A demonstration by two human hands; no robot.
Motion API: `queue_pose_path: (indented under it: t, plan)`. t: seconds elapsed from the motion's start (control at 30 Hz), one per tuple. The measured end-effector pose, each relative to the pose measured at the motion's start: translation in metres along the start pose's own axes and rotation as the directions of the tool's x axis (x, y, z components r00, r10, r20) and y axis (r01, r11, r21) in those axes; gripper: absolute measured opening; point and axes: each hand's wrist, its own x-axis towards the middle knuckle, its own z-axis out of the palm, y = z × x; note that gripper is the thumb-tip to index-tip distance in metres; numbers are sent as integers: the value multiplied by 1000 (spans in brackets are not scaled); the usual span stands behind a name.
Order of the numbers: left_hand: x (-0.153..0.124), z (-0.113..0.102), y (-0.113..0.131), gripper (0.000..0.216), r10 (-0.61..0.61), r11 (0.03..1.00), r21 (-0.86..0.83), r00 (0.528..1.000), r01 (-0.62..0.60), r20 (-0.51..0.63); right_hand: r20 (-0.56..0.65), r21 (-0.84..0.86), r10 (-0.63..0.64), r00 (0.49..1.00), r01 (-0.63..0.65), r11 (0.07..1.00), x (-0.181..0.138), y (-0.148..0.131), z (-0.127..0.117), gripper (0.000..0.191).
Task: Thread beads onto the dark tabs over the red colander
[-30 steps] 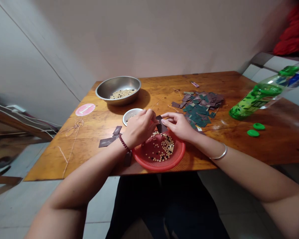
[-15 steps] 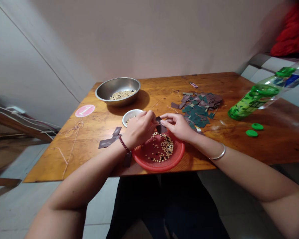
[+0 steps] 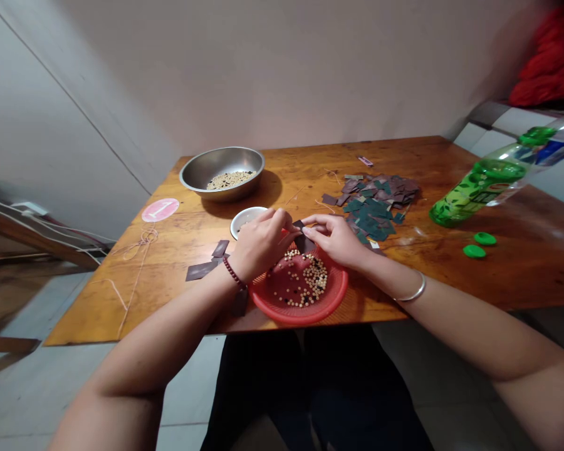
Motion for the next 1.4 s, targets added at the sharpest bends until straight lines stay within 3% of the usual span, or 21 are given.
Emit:
queue_pose_path:
  t: [0.43,0.97,1.4]
  plan:
    - [1,-1,-2,23,-21,995,-102,999,23,26,-9,-32,9,1000,-9,999,1,1,-1,27]
    - [0,0,-2,22,-40,995,-95,998,44,39,-23,-19,4,1000,-5,1000,2,4,0,25]
    - [4,-4,0,12,-27,991,-125,990,44,137,-19,-62,1,1000,-2,998,2,2,-1,26]
